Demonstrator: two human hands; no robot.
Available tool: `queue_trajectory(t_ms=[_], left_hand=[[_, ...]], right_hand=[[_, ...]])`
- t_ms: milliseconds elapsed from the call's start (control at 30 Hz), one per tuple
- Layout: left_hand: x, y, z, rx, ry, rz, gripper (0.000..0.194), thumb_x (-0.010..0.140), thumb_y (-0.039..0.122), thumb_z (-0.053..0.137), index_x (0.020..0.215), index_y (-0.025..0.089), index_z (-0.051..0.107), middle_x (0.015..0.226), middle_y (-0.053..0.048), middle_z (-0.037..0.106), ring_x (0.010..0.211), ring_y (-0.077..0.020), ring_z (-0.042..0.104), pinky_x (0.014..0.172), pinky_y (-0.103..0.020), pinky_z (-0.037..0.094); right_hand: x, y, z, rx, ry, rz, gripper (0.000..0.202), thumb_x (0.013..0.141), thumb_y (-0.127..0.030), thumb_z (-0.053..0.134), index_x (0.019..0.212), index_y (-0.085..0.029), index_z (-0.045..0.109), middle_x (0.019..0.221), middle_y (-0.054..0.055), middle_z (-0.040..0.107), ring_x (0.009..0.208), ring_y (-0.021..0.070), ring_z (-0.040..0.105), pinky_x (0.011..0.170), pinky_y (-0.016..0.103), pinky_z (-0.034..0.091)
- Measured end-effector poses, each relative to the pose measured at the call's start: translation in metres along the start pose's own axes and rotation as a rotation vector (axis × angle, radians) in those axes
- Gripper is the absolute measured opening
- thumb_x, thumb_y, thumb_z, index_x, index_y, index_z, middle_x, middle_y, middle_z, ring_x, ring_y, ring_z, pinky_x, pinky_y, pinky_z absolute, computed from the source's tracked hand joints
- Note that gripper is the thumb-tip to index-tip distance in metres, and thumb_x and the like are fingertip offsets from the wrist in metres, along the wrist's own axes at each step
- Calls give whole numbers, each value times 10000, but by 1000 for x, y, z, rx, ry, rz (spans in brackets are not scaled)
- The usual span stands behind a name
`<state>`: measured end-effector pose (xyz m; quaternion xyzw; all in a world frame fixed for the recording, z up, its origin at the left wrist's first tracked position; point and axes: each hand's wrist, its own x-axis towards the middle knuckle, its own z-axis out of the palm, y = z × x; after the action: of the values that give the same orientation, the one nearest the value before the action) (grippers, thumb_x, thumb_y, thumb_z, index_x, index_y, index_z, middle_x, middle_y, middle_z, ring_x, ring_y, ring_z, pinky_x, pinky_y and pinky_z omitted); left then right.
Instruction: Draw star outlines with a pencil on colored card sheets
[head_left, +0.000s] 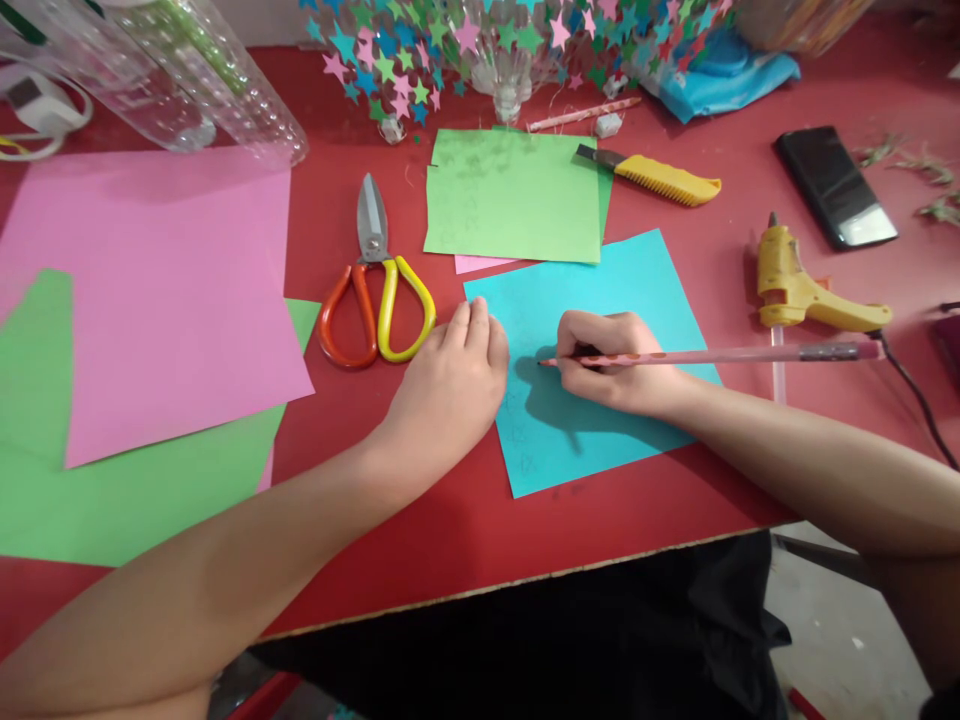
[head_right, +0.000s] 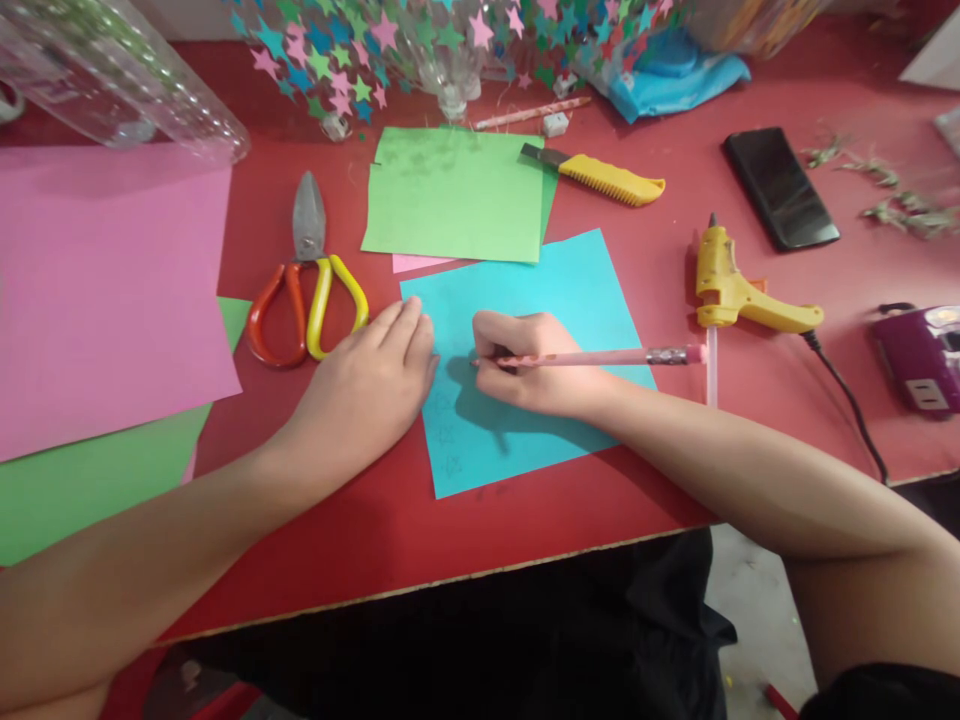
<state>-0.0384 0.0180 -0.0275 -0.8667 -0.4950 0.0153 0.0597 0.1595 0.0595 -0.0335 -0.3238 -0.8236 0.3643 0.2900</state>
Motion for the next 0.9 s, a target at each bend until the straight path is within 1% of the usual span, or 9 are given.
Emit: queue_trajectory(t_ms=[133, 367, 500, 600, 667, 733, 833, 900], left_hand=[[1, 0, 0, 22, -7, 5, 409, 953, 84, 394, 1300, -106, 500, 1381, -357, 483, 1296, -435, 497, 978, -512, 503], [1, -1, 1, 19, 5, 7, 413, 958, 94, 386, 1295, -113, 502, 1381, -361, 480, 1297, -434, 497, 984, -519, 497], [1, -1, 1, 27, -3, 4, 414, 962, 101, 381, 1300, -106, 502, 1382, -353, 485, 1300, -425, 497, 985, -506, 498], [0, 0, 1, 37, -7, 12, 414, 963, 107, 390, 1297, -112, 502, 1381, -358, 482, 1295, -430, 499, 984, -500, 499], [0, 0, 1, 34, 2, 11, 414, 967, 114, 391, 1298, -107, 502, 1380, -354, 487, 1292, -429, 502, 980, -501, 500], [0, -1, 1, 34, 13, 5, 409, 971, 119, 388, 1301, -93, 505, 1378, -339, 498, 1292, -418, 506, 992, -500, 490], [0, -3, 1, 44, 26, -5, 400, 979, 121, 375, 1304, -68, 509, 1388, -312, 504, 1315, -398, 487, 1044, -501, 443], [1, -6, 2, 52, 30, -11, 402, 982, 121, 362, 1316, -52, 505, 1408, -296, 493, 1336, -388, 466, 1071, -502, 416]], right_hand=[[0, -2, 0, 0, -38, -27, 168, 723, -75, 504, 661, -201, 411, 594, -61, 429, 514, 59, 377, 497, 192, 299], [0, -5, -1, 19, -85, -87, 179, 706, -35, 493, 672, -194, 417, 590, -74, 408, 505, 45, 349, 494, 182, 280], [0, -5, 0, 25, -102, -98, 172, 706, -36, 495, 675, -190, 424, 586, -77, 407, 503, 41, 338, 491, 183, 269], [0, -4, 1, 41, -105, -85, 172, 718, -35, 507, 672, -185, 435, 592, -71, 429, 512, 42, 358, 495, 186, 283], [1, -3, 0, 84, -79, -43, 165, 750, -55, 530, 675, -181, 454, 604, -56, 471, 524, 49, 398, 496, 188, 306], [3, -3, -3, 181, -17, 53, 158, 823, -113, 539, 697, -182, 472, 599, -42, 519, 511, 59, 441, 482, 192, 329], [6, -4, -9, 347, 91, 200, 197, 934, -214, 475, 739, -193, 467, 554, -39, 545, 448, 66, 462, 443, 198, 340], [6, -6, -13, 373, 111, 245, 174, 928, -201, 481, 755, -194, 466, 545, -46, 538, 436, 64, 455, 439, 197, 339]])
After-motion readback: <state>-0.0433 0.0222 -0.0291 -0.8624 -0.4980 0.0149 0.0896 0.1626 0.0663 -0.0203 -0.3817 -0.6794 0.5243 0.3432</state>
